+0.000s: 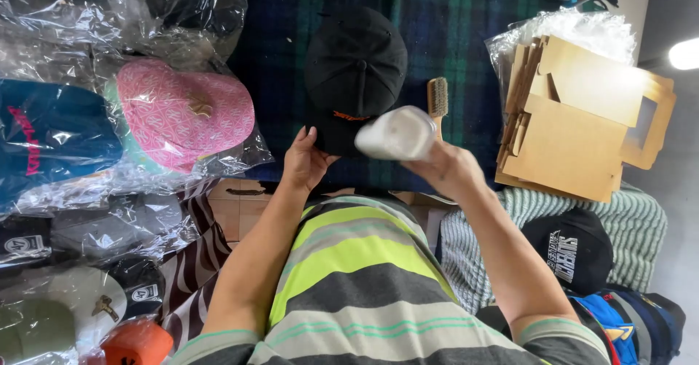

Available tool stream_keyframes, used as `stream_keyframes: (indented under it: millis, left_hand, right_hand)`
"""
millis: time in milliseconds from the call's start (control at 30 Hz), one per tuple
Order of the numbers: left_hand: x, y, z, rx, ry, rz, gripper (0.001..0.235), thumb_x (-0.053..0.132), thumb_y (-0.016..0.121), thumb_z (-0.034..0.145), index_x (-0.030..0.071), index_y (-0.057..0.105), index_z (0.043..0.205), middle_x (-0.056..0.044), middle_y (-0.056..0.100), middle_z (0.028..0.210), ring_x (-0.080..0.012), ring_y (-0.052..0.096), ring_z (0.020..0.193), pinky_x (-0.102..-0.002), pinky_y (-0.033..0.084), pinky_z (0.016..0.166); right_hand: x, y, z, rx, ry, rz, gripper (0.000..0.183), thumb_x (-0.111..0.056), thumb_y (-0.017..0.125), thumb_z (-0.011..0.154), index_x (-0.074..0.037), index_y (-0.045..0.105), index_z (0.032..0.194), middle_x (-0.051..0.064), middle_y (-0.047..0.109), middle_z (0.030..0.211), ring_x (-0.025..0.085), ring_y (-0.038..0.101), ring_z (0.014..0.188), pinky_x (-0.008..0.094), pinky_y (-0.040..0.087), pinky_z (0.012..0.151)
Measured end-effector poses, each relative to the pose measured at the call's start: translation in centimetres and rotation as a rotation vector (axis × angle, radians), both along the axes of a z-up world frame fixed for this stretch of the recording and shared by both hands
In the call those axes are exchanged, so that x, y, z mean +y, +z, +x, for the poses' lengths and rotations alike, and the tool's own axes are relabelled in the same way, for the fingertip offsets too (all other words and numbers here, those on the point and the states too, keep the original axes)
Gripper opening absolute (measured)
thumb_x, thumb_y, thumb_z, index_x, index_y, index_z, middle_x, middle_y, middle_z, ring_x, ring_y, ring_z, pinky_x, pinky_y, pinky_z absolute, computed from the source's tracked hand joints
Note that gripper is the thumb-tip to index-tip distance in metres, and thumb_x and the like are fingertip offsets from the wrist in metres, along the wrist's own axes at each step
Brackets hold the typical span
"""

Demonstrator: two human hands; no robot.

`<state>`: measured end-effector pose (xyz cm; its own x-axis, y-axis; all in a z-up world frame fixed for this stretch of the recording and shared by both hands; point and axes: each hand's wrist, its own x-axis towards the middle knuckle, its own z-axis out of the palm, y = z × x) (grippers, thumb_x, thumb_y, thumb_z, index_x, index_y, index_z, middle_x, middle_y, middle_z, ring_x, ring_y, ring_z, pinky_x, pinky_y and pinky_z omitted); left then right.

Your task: The person uses a handheld steamer to clean a black cap placed on a table. They move the steamer over the cap's surface and use a brush to assist in cleaning. The person also adjusts the cap's position during the process.

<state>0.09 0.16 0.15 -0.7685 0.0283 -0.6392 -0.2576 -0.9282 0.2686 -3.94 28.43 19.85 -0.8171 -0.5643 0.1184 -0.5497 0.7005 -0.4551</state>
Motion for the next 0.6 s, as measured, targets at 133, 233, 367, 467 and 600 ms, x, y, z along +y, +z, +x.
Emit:
stream_keyframes:
  millis: [133,233,367,467,600]
  left_hand:
    - [-0.3,1.0,-0.1,-0.015,0.014,-0.007,0.011,0.022,0.068,0.099,0.026,0.076,0.104,-0.018,0.076,0.11,-0.0456,0.075,0.093,-0.063,0.062,0.083]
    - [-1.0,3.9,-0.5,-0.087,-0.018,-0.321,0.033,0.027,0.068,0.1,0.023,0.056,0.13,-0.023,0.064,0.13,-0.0479,0.068,0.11,-0.064,0.057,0.092]
    - [-2.2,10.7,-3.7,0.419,0.021,-1.648,0.061,0.033,0.064,0.108,0.005,0.043,0.157,-0.028,0.047,0.151,-0.0476,0.042,0.141,-0.059,0.034,0.118]
    - [-2.8,15.3,-11.0,0.876,-0.178,-2.133,0.051,0.04,0.062,0.113,0.025,0.043,0.157,-0.01,0.04,0.163,-0.0399,0.026,0.156,-0.057,0.031,0.127]
    - [-1.3,18.1,-18.1,0.938,-0.719,-2.11,0.051,0.051,0.05,0.107,0.018,0.062,0.143,-0.017,0.045,0.154,-0.0471,0.026,0.145,-0.069,0.029,0.109]
  right_hand:
    - [4.1,-4.3,0.6,0.045,-0.305,-0.085,0.048,-0.046,0.082,0.091,-0.002,0.064,0.093,0.013,0.065,0.063,0.033,0.069,0.061,0.044,0.057,0.057]
    - [5.6,-5.2,2.6,-0.144,-0.523,-0.2,0.045,-0.051,0.075,0.097,-0.011,0.064,0.081,0.002,0.064,0.056,0.023,0.069,0.056,0.036,0.056,0.059]
    - [2.3,-2.5,4.7,-0.077,-0.523,-0.436,0.044,-0.036,0.071,0.101,-0.017,0.07,0.06,0.002,0.066,0.053,0.023,0.069,0.053,0.032,0.055,0.06]
    - [4.6,-8.7,5.4,-0.389,-0.76,-0.386,0.043,-0.028,0.082,0.085,-0.005,0.064,0.117,0.007,0.072,0.091,0.019,0.069,0.078,0.031,0.055,0.065]
    - [5.5,-13.7,5.5,-0.442,-0.896,-0.515,0.07,-0.015,0.091,0.069,-0.007,0.062,0.133,0.007,0.07,0.12,0.018,0.065,0.106,0.032,0.055,0.091]
